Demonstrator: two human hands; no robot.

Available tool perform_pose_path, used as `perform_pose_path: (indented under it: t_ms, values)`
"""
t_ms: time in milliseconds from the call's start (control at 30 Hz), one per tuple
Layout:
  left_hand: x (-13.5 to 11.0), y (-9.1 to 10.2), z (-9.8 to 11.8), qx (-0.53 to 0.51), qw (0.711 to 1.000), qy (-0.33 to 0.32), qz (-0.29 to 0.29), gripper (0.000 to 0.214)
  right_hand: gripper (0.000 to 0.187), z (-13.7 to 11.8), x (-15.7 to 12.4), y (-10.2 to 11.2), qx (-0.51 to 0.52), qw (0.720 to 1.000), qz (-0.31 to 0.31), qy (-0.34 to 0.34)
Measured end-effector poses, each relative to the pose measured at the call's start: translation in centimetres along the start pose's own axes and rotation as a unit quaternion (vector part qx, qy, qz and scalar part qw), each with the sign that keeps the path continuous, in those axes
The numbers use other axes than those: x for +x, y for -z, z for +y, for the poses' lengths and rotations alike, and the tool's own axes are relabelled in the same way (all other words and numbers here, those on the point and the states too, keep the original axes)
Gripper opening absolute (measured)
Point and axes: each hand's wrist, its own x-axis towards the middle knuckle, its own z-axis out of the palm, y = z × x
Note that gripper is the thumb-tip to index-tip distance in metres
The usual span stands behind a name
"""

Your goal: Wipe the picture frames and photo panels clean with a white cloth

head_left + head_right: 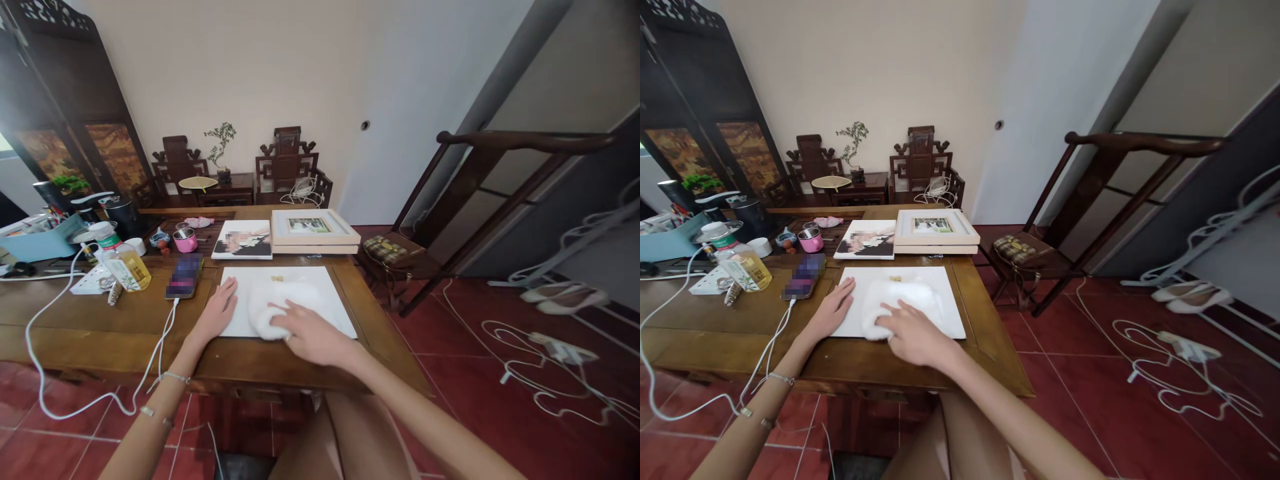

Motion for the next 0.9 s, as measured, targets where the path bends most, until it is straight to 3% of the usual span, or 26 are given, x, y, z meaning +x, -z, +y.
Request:
perform_pose_path:
  t_ms: [133,267,367,500,633,733,900]
  values:
    - [0.0,-0.2,-0.3,0.000,1.000,-0.005,0.000,0.050,0.048,3.4,4.7,0.5,-0.050,0.997,0.028,-0.048]
    - [0.1,-0.3,-0.5,-0.006,1.000,-0.004,0.010,0.050,0.047,3.5,7.4,-0.1,-0.086,0.992,0.049,-0.072]
    - [0.1,-0.4,-0.6,-0.006,1.000,-0.003,0.011,0.050,0.045,1.1,6.4,-1.2,-0.101,0.992,0.052,-0.057]
    - [0.0,-0.5,-0.8,0.005,1.000,-0.012,0.009,0.048,0.041,-2.7,2.1,-2.4,-0.076,0.997,0.032,-0.006]
    - [0.0,-0.5,-0.9,0.013,1.000,-0.014,0.003,0.048,0.041,-3.6,-1.1,-1.9,-0.016,0.999,0.009,0.026]
    - [0.0,-0.5,-0.8,0.013,1.000,-0.009,0.002,0.048,0.042,-1.9,-0.3,-0.8,-0.010,1.000,0.000,0.020]
    - [0.0,-0.4,-0.7,0.005,1.000,-0.002,0.001,0.048,0.047,1.8,5.1,0.1,-0.085,0.995,0.012,-0.042]
